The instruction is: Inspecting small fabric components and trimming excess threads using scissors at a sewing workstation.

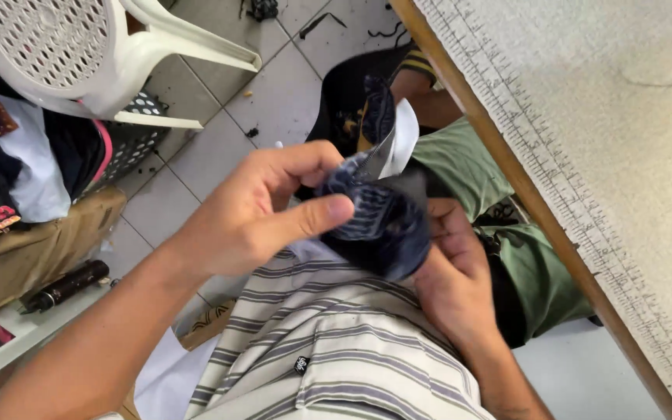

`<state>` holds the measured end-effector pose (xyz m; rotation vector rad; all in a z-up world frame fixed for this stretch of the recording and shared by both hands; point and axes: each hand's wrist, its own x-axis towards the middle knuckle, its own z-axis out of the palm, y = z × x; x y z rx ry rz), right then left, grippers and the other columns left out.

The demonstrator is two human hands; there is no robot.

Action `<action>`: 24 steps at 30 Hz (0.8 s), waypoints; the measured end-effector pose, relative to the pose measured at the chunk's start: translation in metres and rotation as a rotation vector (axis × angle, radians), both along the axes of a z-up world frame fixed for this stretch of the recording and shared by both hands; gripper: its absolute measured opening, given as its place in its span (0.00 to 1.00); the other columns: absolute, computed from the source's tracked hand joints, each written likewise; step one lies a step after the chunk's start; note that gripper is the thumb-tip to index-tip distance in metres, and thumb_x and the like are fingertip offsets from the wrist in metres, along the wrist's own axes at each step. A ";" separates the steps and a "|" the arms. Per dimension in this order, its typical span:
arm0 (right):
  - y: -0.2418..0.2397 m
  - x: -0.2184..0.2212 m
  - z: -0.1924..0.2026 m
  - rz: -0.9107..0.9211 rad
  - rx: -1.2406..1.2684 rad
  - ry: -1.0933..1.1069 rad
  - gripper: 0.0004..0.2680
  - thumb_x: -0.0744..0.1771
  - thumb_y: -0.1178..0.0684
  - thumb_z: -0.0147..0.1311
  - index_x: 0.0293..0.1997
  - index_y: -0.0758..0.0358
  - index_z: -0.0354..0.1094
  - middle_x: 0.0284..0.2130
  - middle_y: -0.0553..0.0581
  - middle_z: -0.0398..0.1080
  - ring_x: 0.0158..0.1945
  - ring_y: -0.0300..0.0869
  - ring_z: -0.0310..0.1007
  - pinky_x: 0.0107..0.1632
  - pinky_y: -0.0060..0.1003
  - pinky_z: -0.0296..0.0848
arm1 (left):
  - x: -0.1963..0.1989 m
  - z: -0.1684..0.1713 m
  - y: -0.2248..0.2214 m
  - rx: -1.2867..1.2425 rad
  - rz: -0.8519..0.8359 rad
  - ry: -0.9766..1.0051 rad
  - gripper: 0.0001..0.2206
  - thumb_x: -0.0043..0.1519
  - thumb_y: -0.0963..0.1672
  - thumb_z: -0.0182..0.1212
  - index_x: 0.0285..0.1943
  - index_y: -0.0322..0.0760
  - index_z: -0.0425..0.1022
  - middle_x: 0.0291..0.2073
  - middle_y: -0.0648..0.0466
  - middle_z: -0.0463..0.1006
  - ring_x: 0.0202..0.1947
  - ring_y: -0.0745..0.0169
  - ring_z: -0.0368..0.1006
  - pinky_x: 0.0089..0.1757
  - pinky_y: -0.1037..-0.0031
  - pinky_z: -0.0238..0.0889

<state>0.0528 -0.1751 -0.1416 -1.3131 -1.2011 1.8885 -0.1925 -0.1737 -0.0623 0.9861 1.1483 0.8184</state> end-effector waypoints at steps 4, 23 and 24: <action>0.005 -0.013 0.026 0.044 -0.163 0.487 0.27 0.65 0.46 0.59 0.65 0.69 0.48 0.59 0.62 0.60 0.61 0.44 0.61 0.63 0.44 0.64 | 0.013 0.015 0.009 0.042 0.194 -0.151 0.07 0.66 0.45 0.60 0.45 0.37 0.71 0.34 0.57 0.74 0.35 0.69 0.72 0.41 0.78 0.72; -0.057 0.190 -0.034 -0.051 0.499 -0.039 0.21 0.62 0.69 0.60 0.60 0.62 0.59 0.50 0.73 0.71 0.47 0.45 0.80 0.51 0.38 0.81 | 0.051 -0.083 0.001 -0.419 -0.011 -0.129 0.08 0.69 0.46 0.54 0.48 0.38 0.72 0.32 0.60 0.67 0.31 0.73 0.58 0.35 0.80 0.51; -0.043 0.163 -0.009 -0.077 0.481 -0.065 0.21 0.62 0.69 0.60 0.60 0.62 0.59 0.50 0.73 0.71 0.47 0.45 0.80 0.51 0.38 0.81 | 0.056 -0.081 0.002 -0.439 -0.045 -0.141 0.08 0.69 0.46 0.54 0.48 0.38 0.72 0.32 0.60 0.67 0.31 0.73 0.58 0.35 0.80 0.51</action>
